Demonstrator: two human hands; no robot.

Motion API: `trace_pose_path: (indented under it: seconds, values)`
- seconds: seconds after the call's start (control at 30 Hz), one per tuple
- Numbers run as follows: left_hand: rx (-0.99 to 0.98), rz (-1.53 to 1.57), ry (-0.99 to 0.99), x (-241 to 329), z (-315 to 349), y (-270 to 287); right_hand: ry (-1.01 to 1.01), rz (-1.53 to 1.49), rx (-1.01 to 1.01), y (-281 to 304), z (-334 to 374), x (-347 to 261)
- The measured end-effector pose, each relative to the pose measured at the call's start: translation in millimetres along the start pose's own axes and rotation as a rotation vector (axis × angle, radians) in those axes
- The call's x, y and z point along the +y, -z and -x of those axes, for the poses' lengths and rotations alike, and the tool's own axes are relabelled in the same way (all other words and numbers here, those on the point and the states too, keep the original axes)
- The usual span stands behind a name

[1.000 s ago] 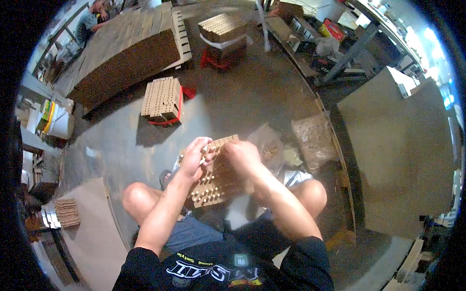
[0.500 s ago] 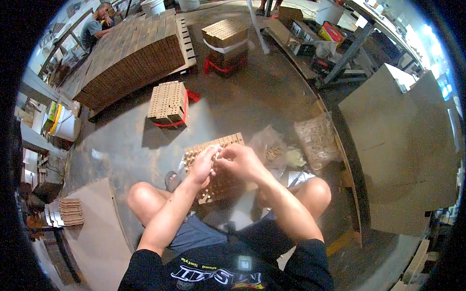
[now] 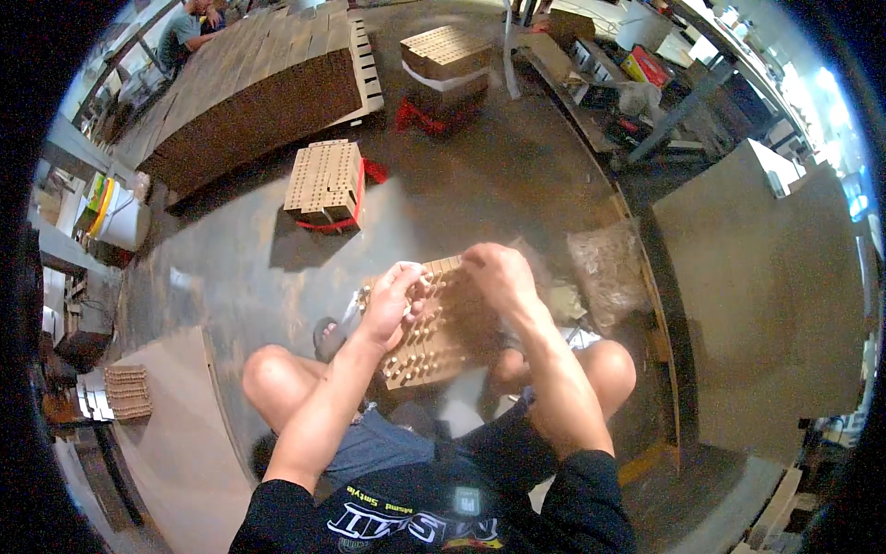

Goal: The person inserts small wooden pegs into the joints of a wooden lattice structure by hand while sitting on the floor in a workshop.

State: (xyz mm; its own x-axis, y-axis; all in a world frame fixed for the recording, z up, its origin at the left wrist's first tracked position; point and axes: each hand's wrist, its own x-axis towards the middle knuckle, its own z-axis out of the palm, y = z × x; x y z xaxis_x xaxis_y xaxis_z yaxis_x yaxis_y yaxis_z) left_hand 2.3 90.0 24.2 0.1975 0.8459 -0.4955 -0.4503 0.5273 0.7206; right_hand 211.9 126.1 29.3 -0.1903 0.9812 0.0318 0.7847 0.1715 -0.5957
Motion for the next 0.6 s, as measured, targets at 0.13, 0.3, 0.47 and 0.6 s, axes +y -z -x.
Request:
trace_pose_path:
  seconds: [0.13, 0.3, 0.47, 0.6]
  values:
    - [-0.012, 0.01, -0.004, 0.5, 0.7, 3.1, 0.129, 0.068, -0.034, 0.8, 1.7, -6.8]
    - [-0.04, -0.019, 0.013, 0.8, 0.3, 1.3, 0.357, 0.202, -0.002, -7.8, -4.4, 1.8]
    - [-0.034, -0.005, 0.016, -4.3, -2.8, 4.8, 0.392, 0.28, -0.025, -12.8, -7.6, -0.9]
    - [0.001, 0.008, 0.022, -0.9, -1.9, 1.3, 0.243, 0.074, -0.006, -14.7, -4.7, 2.9]
